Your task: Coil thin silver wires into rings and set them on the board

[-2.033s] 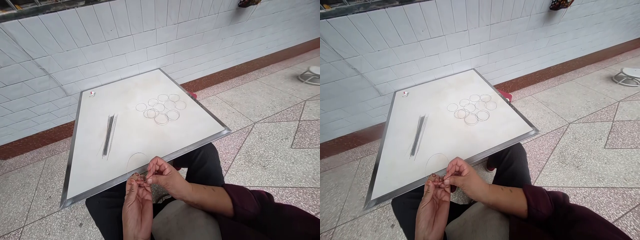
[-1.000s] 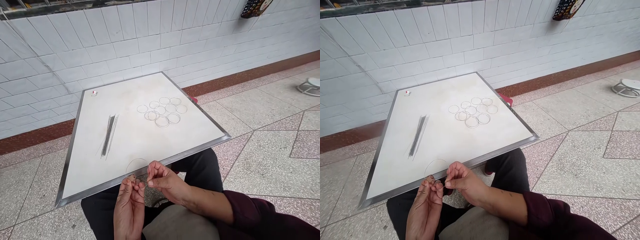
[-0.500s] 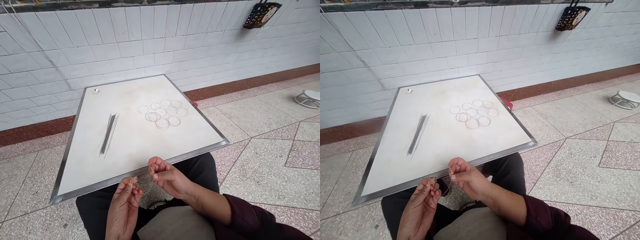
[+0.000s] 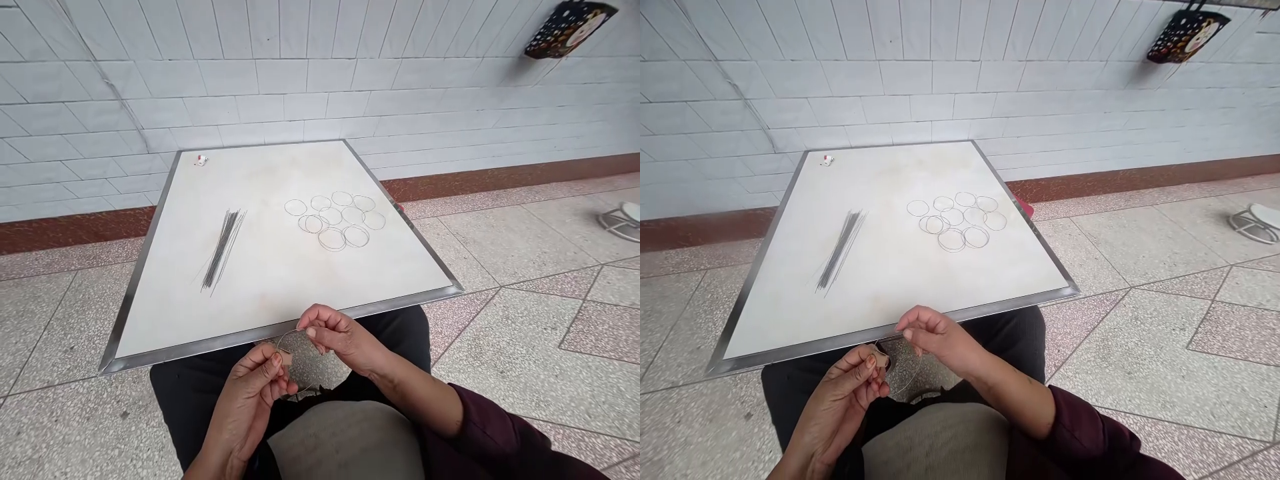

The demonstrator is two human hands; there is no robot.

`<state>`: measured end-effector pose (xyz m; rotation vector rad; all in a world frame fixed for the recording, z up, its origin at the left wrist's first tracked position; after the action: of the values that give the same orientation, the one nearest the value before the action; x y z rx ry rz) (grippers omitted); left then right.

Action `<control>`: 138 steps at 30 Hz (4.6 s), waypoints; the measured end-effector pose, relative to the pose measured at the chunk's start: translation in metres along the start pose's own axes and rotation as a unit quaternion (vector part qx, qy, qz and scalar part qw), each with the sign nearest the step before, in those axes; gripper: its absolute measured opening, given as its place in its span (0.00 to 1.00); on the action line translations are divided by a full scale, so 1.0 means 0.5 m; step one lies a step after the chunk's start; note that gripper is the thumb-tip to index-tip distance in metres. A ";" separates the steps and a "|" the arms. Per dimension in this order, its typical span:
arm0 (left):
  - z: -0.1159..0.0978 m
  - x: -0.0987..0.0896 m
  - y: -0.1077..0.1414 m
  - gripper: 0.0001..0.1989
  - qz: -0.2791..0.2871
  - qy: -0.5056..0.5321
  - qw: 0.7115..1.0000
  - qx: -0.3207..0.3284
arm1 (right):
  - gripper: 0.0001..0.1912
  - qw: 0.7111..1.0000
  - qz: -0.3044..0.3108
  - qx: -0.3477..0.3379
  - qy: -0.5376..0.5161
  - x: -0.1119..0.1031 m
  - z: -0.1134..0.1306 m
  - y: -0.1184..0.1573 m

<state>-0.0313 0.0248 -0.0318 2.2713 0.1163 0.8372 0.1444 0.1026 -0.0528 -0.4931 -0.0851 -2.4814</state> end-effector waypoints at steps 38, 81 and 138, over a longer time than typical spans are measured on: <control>0.000 -0.019 -0.006 0.13 0.057 -0.031 0.996 -0.060 | 0.04 0.807 0.268 -0.252 0.462 0.023 0.056 -0.029; -0.010 -0.002 0.007 0.13 0.007 -0.174 0.983 0.054 | 0.04 0.818 0.206 -0.246 0.477 0.037 0.050 -0.018; 0.024 -0.018 0.008 0.15 0.036 0.001 0.997 0.069 | 0.09 0.879 0.060 -0.220 0.419 0.007 0.051 -0.008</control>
<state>-0.0320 0.0118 -0.0405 2.4159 0.0961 0.8930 0.1479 0.1083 -0.0275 0.4270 0.8384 -2.3675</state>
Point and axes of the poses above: each hand's wrist, its own y-axis away from the middle knuckle, its own x-axis out of the palm, z = x × y, the point moved 1 cm from there along -y, towards the middle knuckle, and after that the axes turned 11 degrees about -x, right-handed, at the moved point
